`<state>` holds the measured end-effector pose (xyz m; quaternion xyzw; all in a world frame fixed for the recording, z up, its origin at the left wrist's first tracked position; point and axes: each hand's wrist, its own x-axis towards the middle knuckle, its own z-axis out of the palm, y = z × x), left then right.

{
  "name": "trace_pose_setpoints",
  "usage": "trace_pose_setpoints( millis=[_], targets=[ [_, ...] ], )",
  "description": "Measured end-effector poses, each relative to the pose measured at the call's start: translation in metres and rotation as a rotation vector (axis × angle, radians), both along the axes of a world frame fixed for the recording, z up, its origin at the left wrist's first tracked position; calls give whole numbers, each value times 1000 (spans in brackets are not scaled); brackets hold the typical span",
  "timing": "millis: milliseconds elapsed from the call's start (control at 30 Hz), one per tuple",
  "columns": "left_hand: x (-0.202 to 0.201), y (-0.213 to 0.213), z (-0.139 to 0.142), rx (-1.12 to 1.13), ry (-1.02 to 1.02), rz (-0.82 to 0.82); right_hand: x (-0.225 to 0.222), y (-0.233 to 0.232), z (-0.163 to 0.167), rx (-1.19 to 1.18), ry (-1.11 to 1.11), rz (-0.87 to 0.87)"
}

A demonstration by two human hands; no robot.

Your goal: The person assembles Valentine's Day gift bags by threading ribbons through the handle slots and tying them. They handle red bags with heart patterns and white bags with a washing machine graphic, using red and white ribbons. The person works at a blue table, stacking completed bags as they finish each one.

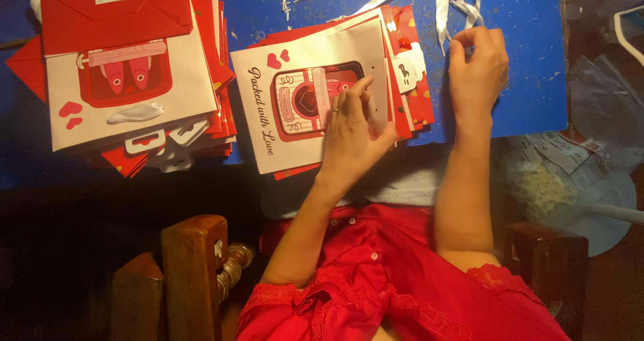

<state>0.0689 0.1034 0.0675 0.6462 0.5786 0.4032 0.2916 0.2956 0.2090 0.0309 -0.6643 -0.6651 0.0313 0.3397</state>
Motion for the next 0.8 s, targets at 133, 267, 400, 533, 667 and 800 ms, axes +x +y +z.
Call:
trace_pose_setpoints(
  millis=[133,267,400,533,667,800],
  targets=[
    [-6,-2,2,13,33,-6,-6,5,1,-32,-80,-13],
    [-2,1,3,0,72,-3,-13,8,2,8,-46,12],
    [-3,0,3,43,68,-4,-7,-4,6,122,113,79],
    [-4,-1,1,79,73,-2,-5,-16,18,235,268,193],
    [-1,0,-1,86,68,9,-6,-25,44,-48,892,220],
    [-1,0,-2,70,49,14,-4,-39,73,-56,1169,427]
  ],
)
